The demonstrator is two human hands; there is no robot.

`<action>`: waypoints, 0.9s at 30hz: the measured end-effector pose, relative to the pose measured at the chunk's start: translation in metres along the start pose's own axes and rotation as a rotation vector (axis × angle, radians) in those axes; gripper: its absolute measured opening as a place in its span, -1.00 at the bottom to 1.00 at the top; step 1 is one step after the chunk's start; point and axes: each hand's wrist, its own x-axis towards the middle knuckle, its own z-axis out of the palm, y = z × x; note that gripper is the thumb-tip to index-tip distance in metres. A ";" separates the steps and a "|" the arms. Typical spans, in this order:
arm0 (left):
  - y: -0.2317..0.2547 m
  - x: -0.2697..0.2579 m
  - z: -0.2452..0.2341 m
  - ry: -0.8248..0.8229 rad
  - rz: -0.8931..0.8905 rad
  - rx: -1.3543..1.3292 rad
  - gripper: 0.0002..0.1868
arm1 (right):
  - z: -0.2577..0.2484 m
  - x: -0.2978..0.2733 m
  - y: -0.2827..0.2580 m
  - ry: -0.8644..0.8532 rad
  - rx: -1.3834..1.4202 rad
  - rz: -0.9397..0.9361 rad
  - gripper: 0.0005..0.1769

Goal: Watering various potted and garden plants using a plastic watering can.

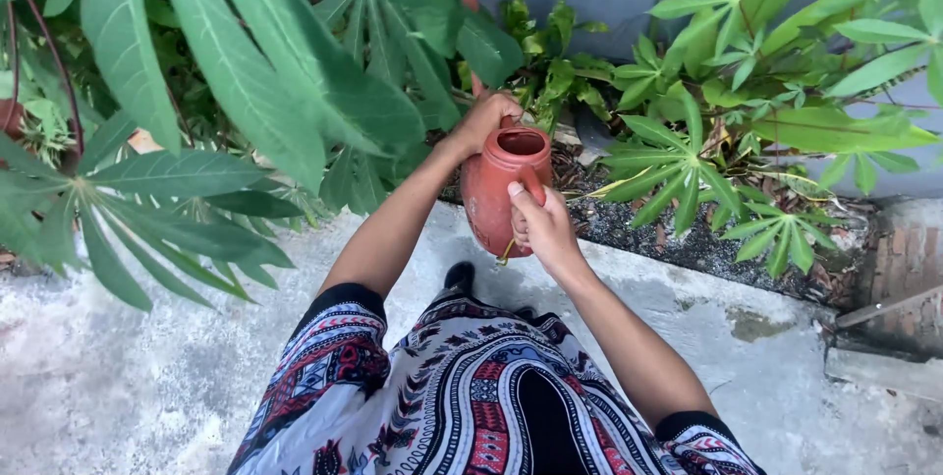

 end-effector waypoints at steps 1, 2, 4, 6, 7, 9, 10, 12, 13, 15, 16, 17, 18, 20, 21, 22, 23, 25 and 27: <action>-0.002 -0.002 0.001 0.000 -0.001 -0.002 -0.47 | 0.001 -0.001 0.000 0.001 0.000 0.002 -0.60; -0.005 -0.002 0.002 0.005 0.008 0.020 -0.47 | 0.002 -0.002 0.000 0.004 -0.002 0.006 -0.59; -0.004 0.002 0.008 0.001 0.027 0.033 -0.46 | -0.001 -0.005 -0.002 0.023 -0.005 0.004 -0.59; 0.002 0.010 0.015 -0.041 -0.048 0.037 -0.51 | -0.006 -0.009 -0.005 0.078 0.002 -0.006 -0.60; 0.003 0.017 0.025 -0.053 -0.039 0.029 -0.51 | -0.012 -0.010 -0.006 0.095 0.005 -0.010 -0.60; 0.006 0.034 0.045 -0.074 0.022 0.009 -0.50 | -0.025 -0.014 -0.007 0.155 0.026 -0.024 -0.61; 0.014 0.043 0.052 -0.091 0.036 -0.002 -0.50 | -0.031 -0.016 -0.009 0.179 0.029 -0.031 -0.61; 0.033 0.061 0.068 -0.163 0.091 -0.017 -0.52 | -0.044 -0.024 -0.014 0.249 0.053 -0.051 -0.61; 0.039 0.071 0.080 -0.187 0.110 -0.032 -0.52 | -0.051 -0.029 -0.016 0.281 0.058 -0.060 -0.61; 0.051 0.090 0.104 -0.234 0.157 -0.069 -0.50 | -0.066 -0.040 -0.021 0.347 0.100 -0.071 -0.60; 0.058 0.099 0.115 -0.259 0.176 -0.084 -0.50 | -0.071 -0.045 -0.024 0.379 0.106 -0.081 -0.60; 0.065 0.107 0.126 -0.282 0.214 -0.102 -0.50 | -0.076 -0.052 -0.027 0.410 0.112 -0.085 -0.60; 0.073 0.113 0.137 -0.305 0.251 -0.120 -0.50 | -0.081 -0.059 -0.029 0.441 0.119 -0.089 -0.60; 0.079 0.126 0.161 -0.351 0.275 -0.157 -0.50 | -0.090 -0.069 -0.035 0.496 0.130 -0.103 -0.60; 0.082 0.130 0.172 -0.373 0.280 -0.180 -0.50 | -0.094 -0.075 -0.037 0.520 0.133 -0.106 -0.60; 0.094 0.134 0.177 -0.393 0.293 -0.191 -0.50 | -0.099 -0.078 -0.035 0.544 0.140 -0.113 -0.60; 0.105 0.137 0.180 -0.413 0.309 -0.198 -0.49 | -0.104 -0.081 -0.034 0.562 0.135 -0.118 -0.60; 0.110 0.141 0.194 -0.441 0.332 -0.212 -0.49 | -0.109 -0.087 -0.033 0.592 0.132 -0.125 -0.60; 0.099 0.143 0.214 -0.447 0.370 -0.223 -0.49 | -0.110 -0.091 -0.035 0.609 0.138 -0.120 -0.60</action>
